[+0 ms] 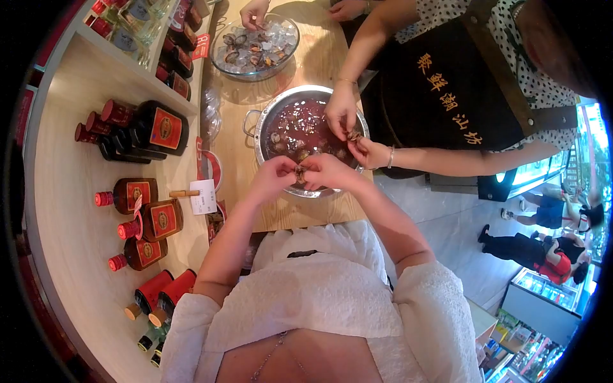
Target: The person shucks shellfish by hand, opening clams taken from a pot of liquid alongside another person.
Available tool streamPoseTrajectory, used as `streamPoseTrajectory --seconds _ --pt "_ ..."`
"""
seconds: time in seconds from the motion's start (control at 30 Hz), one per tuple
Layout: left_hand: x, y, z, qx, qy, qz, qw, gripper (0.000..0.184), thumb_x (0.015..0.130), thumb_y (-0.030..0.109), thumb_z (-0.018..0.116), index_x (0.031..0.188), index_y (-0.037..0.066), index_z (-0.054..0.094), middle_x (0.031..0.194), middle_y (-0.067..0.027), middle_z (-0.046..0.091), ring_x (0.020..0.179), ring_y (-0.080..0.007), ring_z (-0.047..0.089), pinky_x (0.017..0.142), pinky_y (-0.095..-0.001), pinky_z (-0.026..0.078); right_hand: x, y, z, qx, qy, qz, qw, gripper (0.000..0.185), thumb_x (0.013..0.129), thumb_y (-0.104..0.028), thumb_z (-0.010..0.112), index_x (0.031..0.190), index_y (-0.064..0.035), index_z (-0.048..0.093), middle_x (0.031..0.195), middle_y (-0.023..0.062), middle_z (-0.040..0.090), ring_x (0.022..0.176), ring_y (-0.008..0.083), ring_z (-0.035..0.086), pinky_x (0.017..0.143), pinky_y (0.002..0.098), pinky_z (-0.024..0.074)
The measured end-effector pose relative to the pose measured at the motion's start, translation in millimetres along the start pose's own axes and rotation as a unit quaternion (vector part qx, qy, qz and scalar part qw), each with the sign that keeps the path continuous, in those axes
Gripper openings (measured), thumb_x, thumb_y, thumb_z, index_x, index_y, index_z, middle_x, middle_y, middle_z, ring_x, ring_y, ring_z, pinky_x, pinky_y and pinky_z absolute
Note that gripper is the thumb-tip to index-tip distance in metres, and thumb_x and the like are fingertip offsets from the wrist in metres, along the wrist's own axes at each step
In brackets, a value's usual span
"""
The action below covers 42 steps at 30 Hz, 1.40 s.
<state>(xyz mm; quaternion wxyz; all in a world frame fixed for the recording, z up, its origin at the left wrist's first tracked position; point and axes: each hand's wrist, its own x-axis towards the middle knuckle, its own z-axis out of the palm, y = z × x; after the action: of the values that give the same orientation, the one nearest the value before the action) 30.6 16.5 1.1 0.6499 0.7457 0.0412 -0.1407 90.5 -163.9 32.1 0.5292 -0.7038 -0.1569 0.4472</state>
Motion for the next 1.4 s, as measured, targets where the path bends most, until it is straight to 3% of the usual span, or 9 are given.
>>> streamPoseTrajectory --seconds 0.07,0.57,0.83,0.9,1.1,1.17,1.23,1.3,1.4 --pt "1.1 -0.3 -6.2 -0.036 -0.020 -0.025 0.999 0.017 0.074 0.011 0.065 0.087 0.002 0.058 0.079 -0.0015 0.059 0.070 -0.0090 0.055 0.063 -0.0230 0.045 -0.8 -3.6 -5.4 0.076 -0.056 0.033 0.995 0.032 0.082 -0.013 0.052 0.109 0.0040 0.051 0.091 0.0085 0.061 0.077 0.0134 0.061 0.069 0.0250 0.0515" --pt "4.9 -1.2 -11.0 -0.196 -0.094 -0.067 0.974 0.016 0.085 0.010 0.058 0.097 0.001 0.055 0.086 -0.0040 0.060 0.079 -0.0108 0.059 0.069 -0.0213 0.046 8.7 -9.3 -18.3 0.028 -0.099 0.038 0.994 0.034 0.082 -0.014 0.052 0.110 0.0054 0.052 0.091 0.0091 0.061 0.078 0.0130 0.062 0.069 0.0239 0.0514" --pt "12.4 -16.3 -1.2 -0.267 -0.001 -0.041 0.963 0.019 0.084 0.009 0.057 0.102 0.002 0.054 0.091 -0.0028 0.057 0.081 -0.0092 0.056 0.070 -0.0223 0.047 13.6 -13.9 -17.6 -0.016 -0.030 0.047 0.998 0.034 0.082 -0.017 0.055 0.108 0.0050 0.053 0.086 0.0073 0.062 0.072 0.0117 0.062 0.063 0.0230 0.0512" --pt "7.7 -8.1 2.1 -0.163 0.092 0.063 0.980 0.019 0.080 0.010 0.061 0.098 0.004 0.056 0.080 -0.0031 0.056 0.071 -0.0100 0.057 0.062 -0.0223 0.047 11.9 -20.4 -16.8 -0.042 -0.011 0.042 0.998 0.034 0.081 -0.016 0.056 0.107 0.0054 0.054 0.081 0.0068 0.062 0.069 0.0112 0.062 0.060 0.0226 0.0506" --pt "0.6 21.5 6.6 0.179 0.120 0.155 0.964 0.028 0.071 0.007 0.066 0.096 0.007 0.055 0.078 -0.0041 0.053 0.065 -0.0118 0.054 0.056 -0.0247 0.044 15.4 -13.1 -14.8 -0.221 0.054 0.008 0.974 0.031 0.078 -0.016 0.059 0.101 0.0045 0.058 0.066 0.0077 0.062 0.059 0.0103 0.059 0.053 0.0239 0.0457" --pt "2.1 20.0 9.5 0.192 0.139 0.164 0.957 0.026 0.070 0.007 0.066 0.094 0.007 0.055 0.076 -0.0041 0.053 0.062 -0.0134 0.054 0.055 -0.0255 0.044 11.6 -18.7 -11.7 -0.246 0.093 -0.019 0.965 0.032 0.072 -0.026 0.062 0.087 0.0025 0.061 0.072 0.0157 0.063 0.063 0.0208 0.063 0.056 0.0319 0.0484" --pt "1.6 23.4 13.3 0.205 0.157 0.174 0.950 0.025 0.069 0.008 0.066 0.091 0.007 0.055 0.073 -0.0041 0.053 0.059 -0.0149 0.054 0.053 -0.0263 0.044 9.4 -19.2 -9.6 -0.259 0.114 -0.037 0.958 0.032 0.072 -0.026 0.063 0.087 0.0025 0.061 0.072 0.0158 0.063 0.064 0.0220 0.063 0.058 0.0325 0.0479" --pt "-2.1 26.9 18.6 0.170 0.200 0.069 0.963 0.018 0.072 0.012 0.065 0.087 0.007 0.055 0.066 -0.0035 0.056 0.054 -0.0160 0.053 0.051 -0.0279 0.044 8.4 -21.3 -7.2 -0.271 0.133 -0.054 0.952 0.032 0.071 -0.025 0.063 0.087 0.0025 0.061 0.072 0.0159 0.062 0.066 0.0231 0.062 0.059 0.0331 0.0474" --pt "1.3 13.2 23.6 0.192 0.240 0.081 0.948 0.013 0.076 0.016 0.063 0.083 0.007 0.056 0.061 -0.0033 0.056 0.051 -0.0164 0.053 0.050 -0.0298 0.044 6.7 -26.0 -5.8 -0.281 0.137 -0.046 0.949 0.033 0.069 -0.026 0.065 0.086 0.0027 0.061 0.069 0.0153 0.061 0.067 0.0215 0.062 0.060 0.0333 0.0472"
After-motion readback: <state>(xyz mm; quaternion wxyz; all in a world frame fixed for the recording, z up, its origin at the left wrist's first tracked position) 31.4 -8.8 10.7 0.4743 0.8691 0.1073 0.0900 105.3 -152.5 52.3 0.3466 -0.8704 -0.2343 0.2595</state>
